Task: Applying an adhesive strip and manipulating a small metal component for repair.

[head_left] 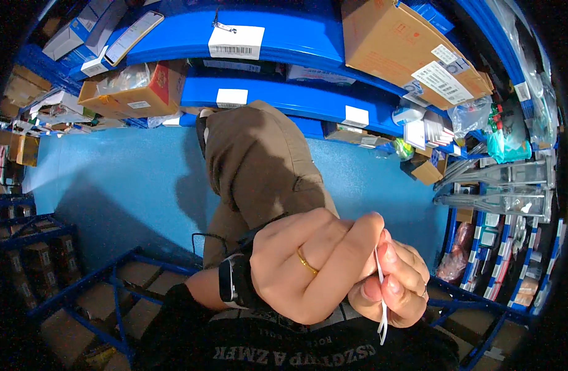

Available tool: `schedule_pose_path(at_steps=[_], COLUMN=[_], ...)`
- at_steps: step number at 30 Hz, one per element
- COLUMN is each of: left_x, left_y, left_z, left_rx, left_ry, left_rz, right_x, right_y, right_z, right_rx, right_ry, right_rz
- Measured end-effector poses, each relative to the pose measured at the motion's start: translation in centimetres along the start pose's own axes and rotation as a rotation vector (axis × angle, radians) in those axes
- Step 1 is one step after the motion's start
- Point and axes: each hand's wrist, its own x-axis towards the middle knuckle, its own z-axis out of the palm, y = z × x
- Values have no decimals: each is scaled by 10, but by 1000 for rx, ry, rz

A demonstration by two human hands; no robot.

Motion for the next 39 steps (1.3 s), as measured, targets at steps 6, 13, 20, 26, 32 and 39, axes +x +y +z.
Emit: schedule_pose_path(at_steps=[6,13,20,26,32,39], left_x=[1,-3,-4,-2,-4,-3], left_y=[4,3,9,11,11,15], left_z=[-1,6,9,-1,0,-1], left_rx=[54,28,15,-30,-90,-114], left_ry=[8,107,148,46,17,5], left_rz=[-9,10,-42,3,8,4], right_x=[-4,-6,-9,-13,-13,-14], right_y=[-1,1,0,2,4,4], right_z=[3,4,6,12,17,20], right_rx=[-19,-29,-34,-16,-1,44], right_ry=[28,40,89,193,270,326], right_rz=[-7,-50,-44,-79,-105,-116])
